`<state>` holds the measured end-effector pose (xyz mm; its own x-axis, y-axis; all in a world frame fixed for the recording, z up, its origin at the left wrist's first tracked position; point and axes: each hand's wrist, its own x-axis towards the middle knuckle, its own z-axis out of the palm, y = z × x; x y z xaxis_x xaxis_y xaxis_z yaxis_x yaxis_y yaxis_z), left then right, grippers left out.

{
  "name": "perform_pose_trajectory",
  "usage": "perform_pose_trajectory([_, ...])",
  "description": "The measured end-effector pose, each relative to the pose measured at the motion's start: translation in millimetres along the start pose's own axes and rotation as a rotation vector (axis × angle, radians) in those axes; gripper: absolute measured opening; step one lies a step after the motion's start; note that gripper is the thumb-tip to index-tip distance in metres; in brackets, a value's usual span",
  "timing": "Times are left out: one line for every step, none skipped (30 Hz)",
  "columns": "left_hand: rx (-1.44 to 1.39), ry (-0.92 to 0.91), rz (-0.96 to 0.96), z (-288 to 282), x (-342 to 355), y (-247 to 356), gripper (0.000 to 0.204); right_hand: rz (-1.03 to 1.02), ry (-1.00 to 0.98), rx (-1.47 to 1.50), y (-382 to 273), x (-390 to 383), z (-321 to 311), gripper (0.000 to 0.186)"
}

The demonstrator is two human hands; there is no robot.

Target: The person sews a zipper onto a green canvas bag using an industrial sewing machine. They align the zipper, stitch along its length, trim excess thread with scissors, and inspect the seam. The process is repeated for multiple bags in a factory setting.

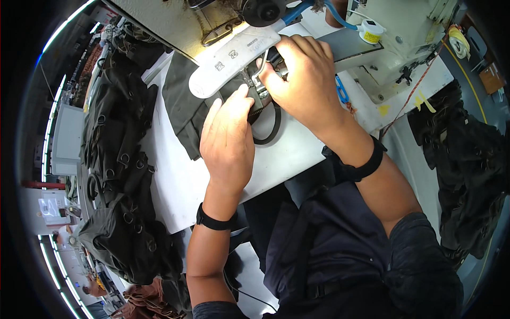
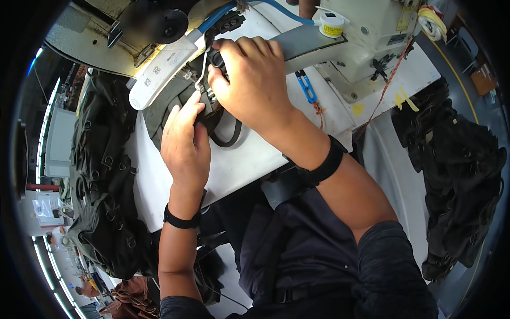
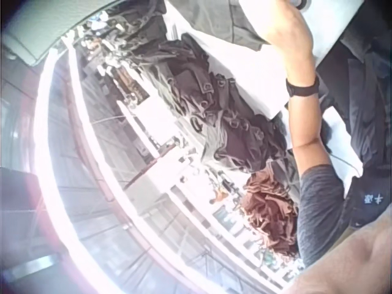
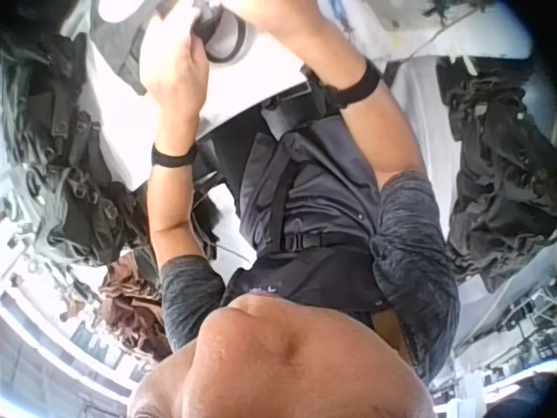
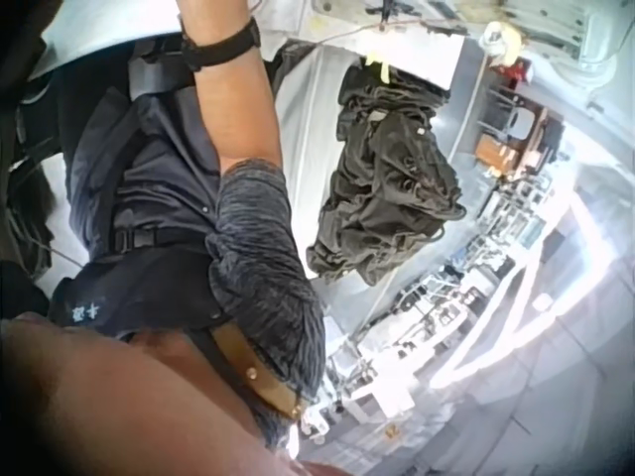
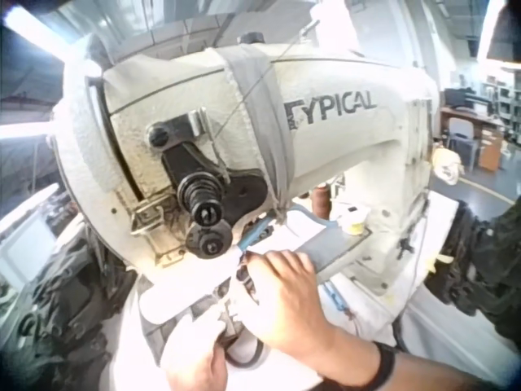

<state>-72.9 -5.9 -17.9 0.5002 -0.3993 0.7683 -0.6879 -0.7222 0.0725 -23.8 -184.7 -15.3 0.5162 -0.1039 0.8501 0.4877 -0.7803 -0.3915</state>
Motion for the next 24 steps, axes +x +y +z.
perform_pose_trajectory([0.005,0.004,0.009,-0.8,-0.2,0.1,0.044,0.004,-0.009,-0.001,-0.6,0.4,-0.8,0.03])
perform_pose_trajectory([0.01,0.009,0.019,-1.9,0.0,0.0,0.044,0.007,-0.018,-0.002,-1.2,1.0,-1.7,0.029])
perform_pose_trajectory([0.014,0.011,0.026,-1.7,-0.1,-0.5,0.045,0.011,-0.023,0.001,-1.6,0.5,-2.1,0.029])
perform_pose_trajectory([0.022,0.012,0.031,-1.8,1.4,-0.3,0.045,0.016,-0.029,0.005,-2.0,0.2,-2.8,0.029])
perform_pose_trajectory([0.029,0.013,0.035,-2.3,3.6,0.5,0.045,0.021,-0.034,0.008,-1.6,0.5,-3.1,0.029])
perform_pose_trajectory([0.037,0.01,0.042,-3.0,4.6,0.9,0.045,0.025,-0.037,0.006,-1.2,0.9,-3.3,0.029])
perform_pose_trajectory([0.036,0.011,0.052,-2.4,4.7,1.1,0.045,0.03,-0.041,0.003,-0.4,1.3,-3.6,0.029])
perform_pose_trajectory([0.036,0.013,0.062,-1.0,4.8,1.3,0.045,0.035,-0.044,0.001,0.3,0.9,-3.2,0.029])
perform_pose_trajectory([0.033,0.017,0.074,-0.9,6.0,1.8,0.044,0.035,-0.043,0.0,0.1,1.3,-3.3,0.029])
perform_pose_trajectory([0.035,0.018,0.07,-1.6,7.0,2.0,0.044,0.034,-0.043,0.0,-0.5,1.6,-3.1,0.03])
perform_pose_trajectory([0.037,0.02,0.066,-2.7,7.8,1.9,0.044,0.034,-0.042,-0.001,-1.1,1.9,-2.8,0.03])
perform_pose_trajectory([0.038,0.025,0.058,-2.3,7.7,2.7,0.044,0.029,-0.042,0.003,-0.7,1.7,-2.4,0.03])
perform_pose_trajectory([0.039,0.028,0.058,-2.0,6.6,2.3,0.044,0.023,-0.043,0.007,-0.5,1.0,-0.9,0.03])
perform_pose_trajectory([0.041,0.031,0.057,-1.9,4.9,1.0,0.045,0.017,-0.044,0.012,0.1,-0.1,0.9,0.03])
perform_pose_trajectory([0.041,0.034,0.062,-1.7,5.7,0.6,0.045,0.009,-0.03,0.015,2.3,-0.4,2.7,0.03])
perform_pose_trajectory([0.041,0.032,0.056,-1.7,6.8,1.7,0.045,0.004,-0.02,0.008,3.1,0.2,2.7,0.03])
perform_pose_trajectory([0.04,0.03,0.05,-2.1,7.7,3.3,0.045,0.0,-0.011,0.0,3.7,1.0,2.3,0.03])
perform_pose_trajectory([0.043,0.024,0.042,-3.2,7.5,4.2,0.045,-0.002,-0.004,-0.003,3.4,0.7,3.1,0.03])
perform_pose_trajectory([0.059,0.017,0.047,-4.4,8.1,5.3,0.044,-0.007,0.003,-0.002,3.4,0.6,3.7,0.03])
perform_pose_trajectory([0.074,0.01,0.052,-5.7,9.2,6.4,0.042,-0.011,0.009,-0.002,3.5,0.6,4.3,0.03])
perform_pose_trajectory([0.09,0.003,0.054,-6.8,9.0,7.0,0.041,-0.017,0.014,0.001,3.4,0.5,5.0,0.03])
perform_pose_trajectory([0.092,0.001,0.055,-7.3,8.2,7.1,0.041,-0.024,0.015,-0.004,3.6,-0.2,5.5,0.03])
perform_pose_trajectory([0.093,-0.002,0.056,-7.9,7.3,7.0,0.042,-0.032,0.015,-0.009,3.8,-0.9,5.9,0.03])
perform_pose_trajectory([0.093,-0.005,0.059,-8.3,6.5,7.0,0.042,-0.039,0.017,-0.015,3.8,-1.6,6.2,0.03])
